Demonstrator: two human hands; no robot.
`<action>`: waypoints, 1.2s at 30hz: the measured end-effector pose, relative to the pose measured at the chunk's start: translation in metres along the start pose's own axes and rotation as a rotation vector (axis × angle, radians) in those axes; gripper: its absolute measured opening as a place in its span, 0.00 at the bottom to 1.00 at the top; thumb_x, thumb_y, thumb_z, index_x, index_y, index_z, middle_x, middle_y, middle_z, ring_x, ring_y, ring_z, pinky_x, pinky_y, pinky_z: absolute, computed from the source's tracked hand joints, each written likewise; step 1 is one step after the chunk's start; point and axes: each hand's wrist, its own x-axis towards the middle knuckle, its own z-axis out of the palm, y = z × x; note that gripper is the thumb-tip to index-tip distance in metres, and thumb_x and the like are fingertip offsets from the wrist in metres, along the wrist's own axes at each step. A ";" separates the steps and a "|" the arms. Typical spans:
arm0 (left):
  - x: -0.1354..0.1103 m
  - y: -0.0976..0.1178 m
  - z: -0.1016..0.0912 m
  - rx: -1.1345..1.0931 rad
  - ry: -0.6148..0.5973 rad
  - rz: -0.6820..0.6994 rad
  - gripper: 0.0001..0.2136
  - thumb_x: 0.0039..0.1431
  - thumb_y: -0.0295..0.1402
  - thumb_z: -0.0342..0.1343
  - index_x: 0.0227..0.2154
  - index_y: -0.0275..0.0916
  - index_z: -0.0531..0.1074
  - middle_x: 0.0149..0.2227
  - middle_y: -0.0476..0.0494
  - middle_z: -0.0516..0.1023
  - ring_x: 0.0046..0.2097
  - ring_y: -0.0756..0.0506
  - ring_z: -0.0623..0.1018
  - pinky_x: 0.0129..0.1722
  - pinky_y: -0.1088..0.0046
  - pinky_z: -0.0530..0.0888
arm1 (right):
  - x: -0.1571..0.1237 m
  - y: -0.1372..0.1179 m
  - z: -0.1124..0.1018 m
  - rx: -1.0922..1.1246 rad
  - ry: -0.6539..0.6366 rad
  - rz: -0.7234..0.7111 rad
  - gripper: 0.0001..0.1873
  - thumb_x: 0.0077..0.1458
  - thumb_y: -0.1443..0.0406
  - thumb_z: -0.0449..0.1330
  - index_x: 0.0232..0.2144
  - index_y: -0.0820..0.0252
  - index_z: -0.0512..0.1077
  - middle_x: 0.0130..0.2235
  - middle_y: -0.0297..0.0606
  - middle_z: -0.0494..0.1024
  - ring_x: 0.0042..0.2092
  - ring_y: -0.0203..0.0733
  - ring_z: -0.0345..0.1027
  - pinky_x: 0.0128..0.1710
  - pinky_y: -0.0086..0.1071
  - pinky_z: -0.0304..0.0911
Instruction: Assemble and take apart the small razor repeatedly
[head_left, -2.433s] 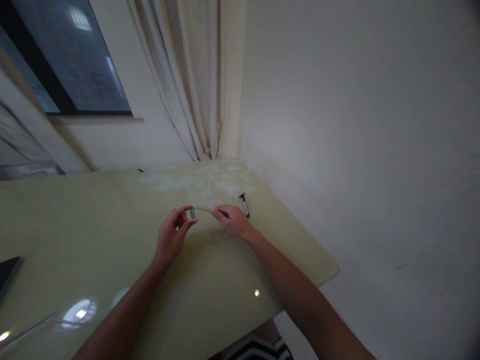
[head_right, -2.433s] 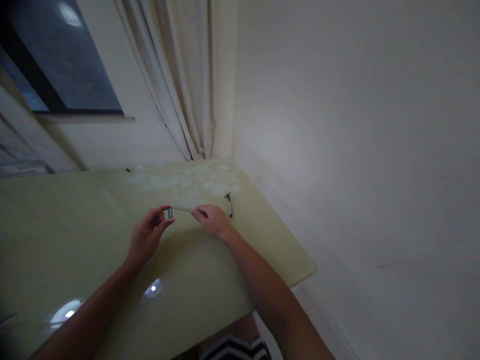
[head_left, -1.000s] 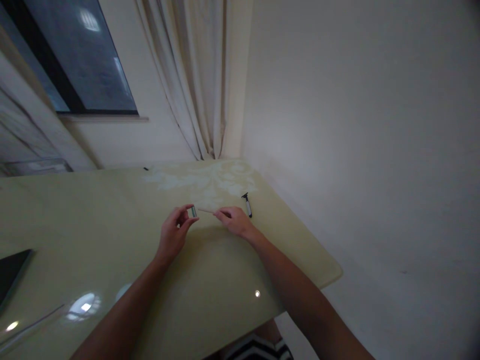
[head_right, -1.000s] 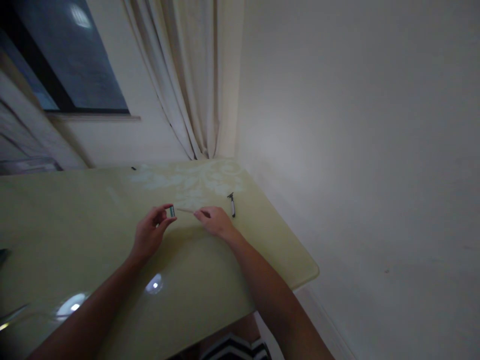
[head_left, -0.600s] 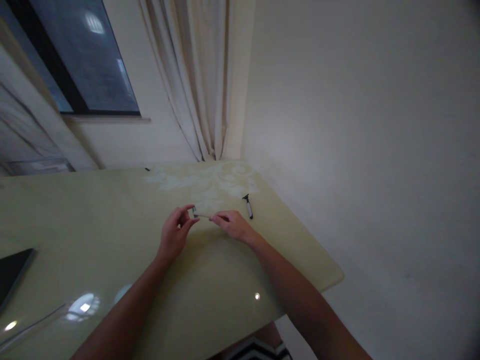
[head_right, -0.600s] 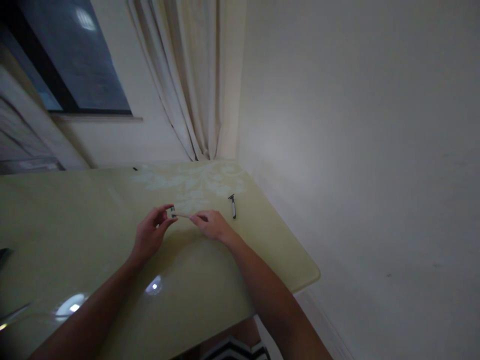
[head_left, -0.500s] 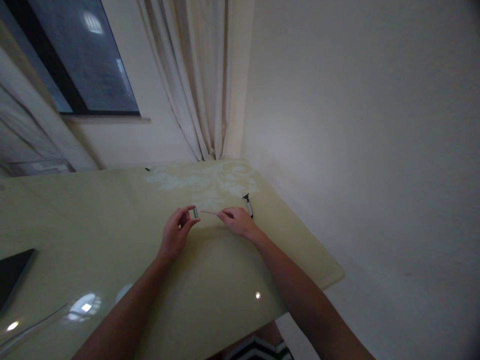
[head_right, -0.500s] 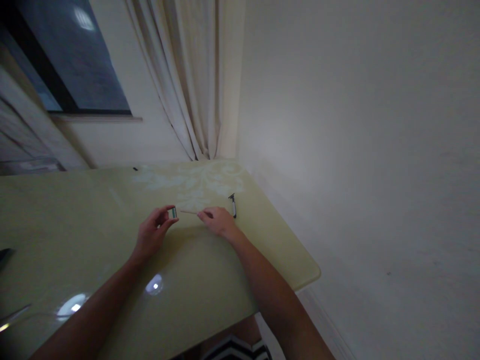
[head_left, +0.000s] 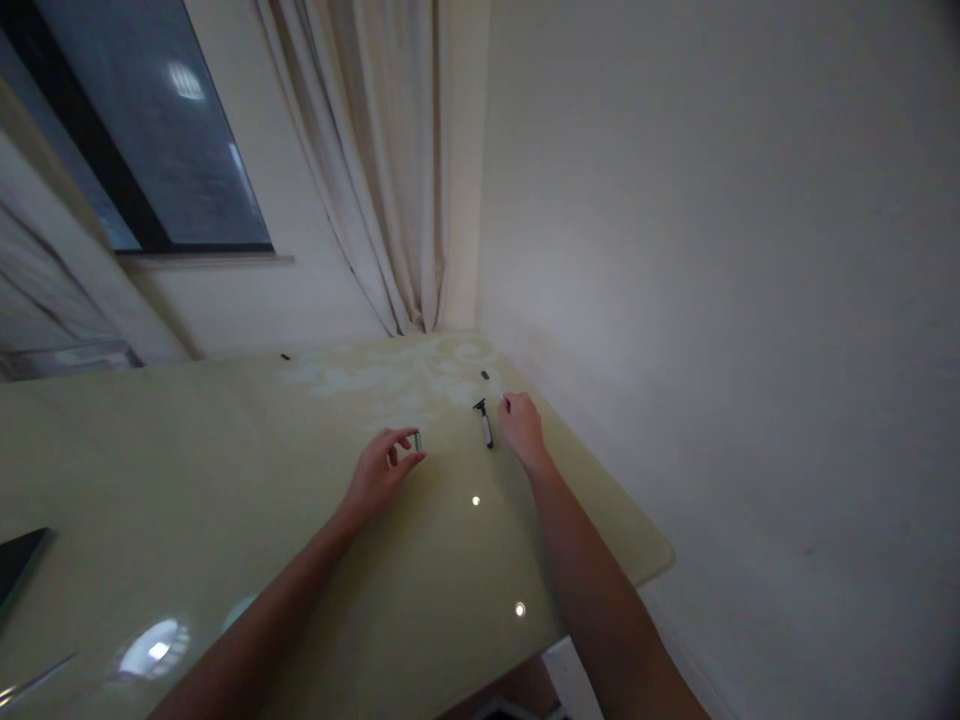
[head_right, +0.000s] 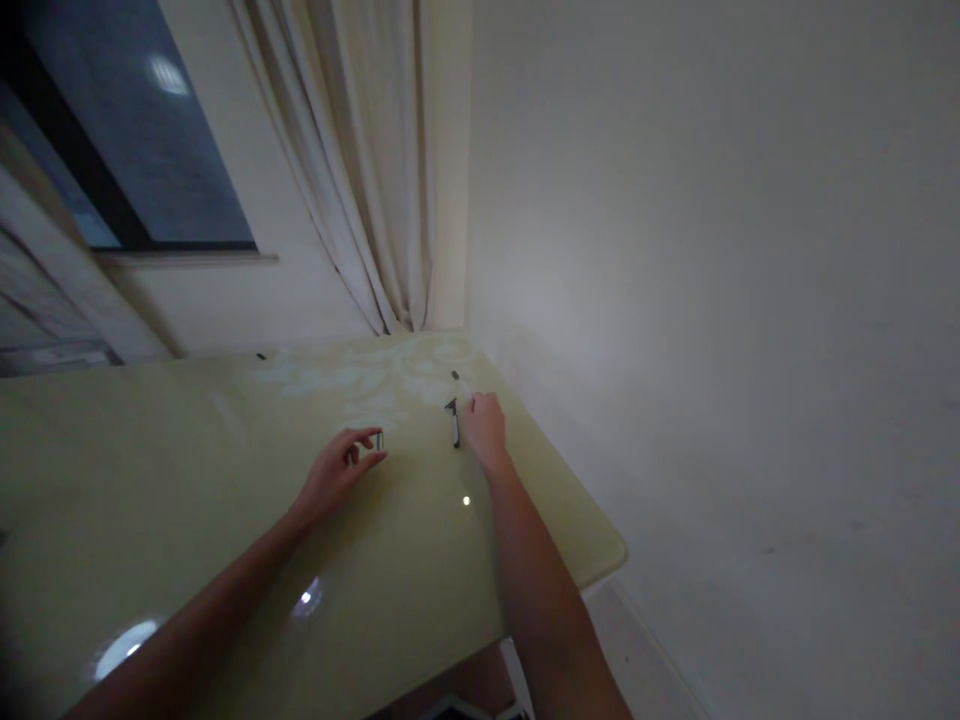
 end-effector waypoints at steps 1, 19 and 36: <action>0.008 0.004 0.010 0.056 -0.052 0.006 0.18 0.58 0.41 0.62 0.49 0.42 0.79 0.38 0.47 0.77 0.31 0.49 0.73 0.35 0.70 0.73 | 0.000 0.004 0.001 -0.052 -0.029 0.035 0.17 0.67 0.68 0.52 0.42 0.65 0.81 0.43 0.51 0.79 0.42 0.46 0.72 0.41 0.33 0.61; 0.058 0.014 0.087 0.508 -0.203 -0.143 0.24 0.65 0.49 0.55 0.59 0.45 0.75 0.57 0.35 0.76 0.58 0.33 0.72 0.56 0.54 0.65 | -0.004 0.025 0.005 -0.192 -0.056 0.152 0.13 0.61 0.71 0.58 0.47 0.66 0.77 0.48 0.55 0.78 0.48 0.51 0.73 0.45 0.36 0.62; 0.020 -0.008 0.009 0.459 -0.238 -0.086 0.16 0.65 0.34 0.55 0.54 0.46 0.77 0.56 0.38 0.77 0.58 0.36 0.73 0.55 0.56 0.67 | -0.023 -0.013 0.024 -0.179 -0.110 -0.060 0.15 0.65 0.64 0.58 0.51 0.65 0.73 0.52 0.55 0.77 0.51 0.53 0.72 0.49 0.37 0.63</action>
